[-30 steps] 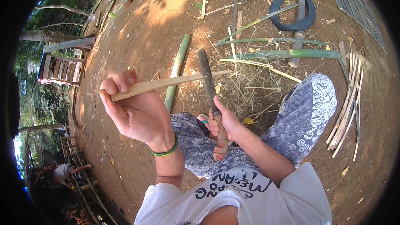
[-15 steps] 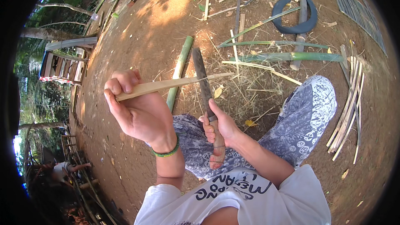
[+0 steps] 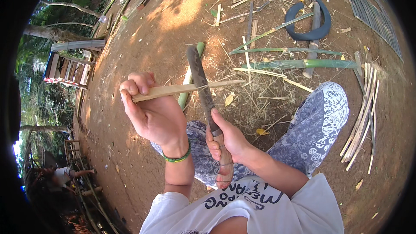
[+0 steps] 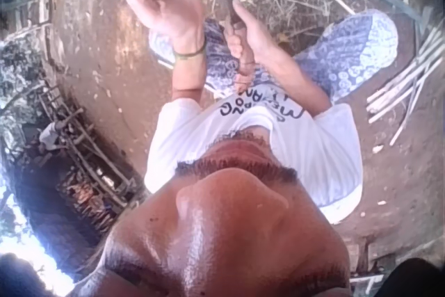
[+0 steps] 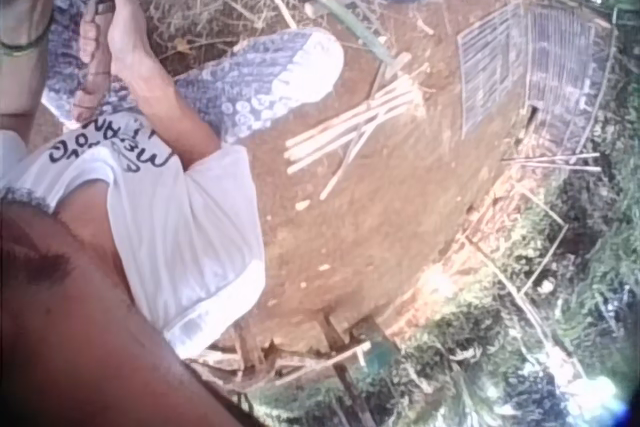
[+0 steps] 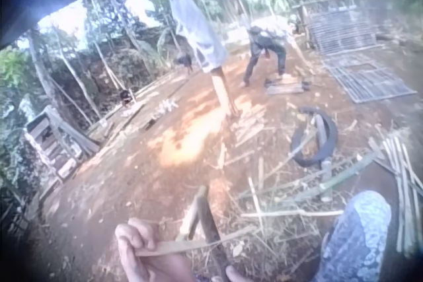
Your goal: The person sits on the ground and uses a large knife to split long bamboo stalks into thin strips. They hold the bamboo with one hand and use the knife to shave and separate the material, occasionally adjusting their grip and the position of the bamboo.
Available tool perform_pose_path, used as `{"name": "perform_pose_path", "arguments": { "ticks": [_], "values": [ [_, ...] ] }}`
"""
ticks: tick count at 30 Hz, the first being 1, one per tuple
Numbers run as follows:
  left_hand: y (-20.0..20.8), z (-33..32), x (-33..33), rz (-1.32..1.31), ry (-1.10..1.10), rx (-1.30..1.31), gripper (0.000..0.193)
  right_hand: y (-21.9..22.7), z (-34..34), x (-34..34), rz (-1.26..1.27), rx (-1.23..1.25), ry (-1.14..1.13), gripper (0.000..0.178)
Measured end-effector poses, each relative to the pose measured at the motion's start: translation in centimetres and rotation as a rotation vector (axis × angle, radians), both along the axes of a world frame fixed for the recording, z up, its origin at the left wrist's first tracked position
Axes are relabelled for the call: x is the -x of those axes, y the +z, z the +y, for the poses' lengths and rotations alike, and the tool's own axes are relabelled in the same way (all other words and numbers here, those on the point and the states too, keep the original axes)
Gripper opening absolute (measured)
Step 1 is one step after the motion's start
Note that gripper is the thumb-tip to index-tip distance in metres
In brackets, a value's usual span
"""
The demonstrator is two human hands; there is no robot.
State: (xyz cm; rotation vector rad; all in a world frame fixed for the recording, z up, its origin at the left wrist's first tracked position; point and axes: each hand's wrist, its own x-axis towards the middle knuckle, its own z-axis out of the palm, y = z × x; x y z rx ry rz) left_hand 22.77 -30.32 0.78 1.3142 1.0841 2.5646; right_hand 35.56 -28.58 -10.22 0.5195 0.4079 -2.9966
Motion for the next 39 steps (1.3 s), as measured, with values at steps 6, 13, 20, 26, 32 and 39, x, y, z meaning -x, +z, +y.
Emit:
{"name": "perform_pose_path", "arguments": {
  "ticks": [6, 13, 20, 26, 32, 39],
  "values": [
    [0.1, 0.0, -0.1, 0.000, -0.010, -0.016, 0.020, 3.3, -0.5, -0.8, 0.088, -0.063, 0.038, 0.068],
    [-0.7, -0.3, 0.7, -0.009, 0.053, 0.004, 0.027, 5.6, -1.0, -1.3, 0.082, -0.139, 0.038, 0.069],
    [0.2, -0.4, -0.7, -0.082, 0.096, 0.087, 0.067, 6.3, -1.3, -1.6, 0.150, -0.149, -0.003, 0.070],
    [0.7, -0.2, -1.3, -0.123, 0.039, 0.081, 0.070, 7.2, -0.9, -1.7, 0.140, -0.154, 0.005, 0.070],
    [0.6, 0.4, -1.6, -0.123, 0.026, 0.078, 0.065, 8.8, -1.1, -2.2, 0.222, -0.060, 0.003, 0.067],
    [0.6, 1.2, -1.4, -0.049, -0.019, 0.071, 0.059, 9.9, -1.2, -2.3, 0.293, 0.048, 0.011, 0.068]
  ]
}}
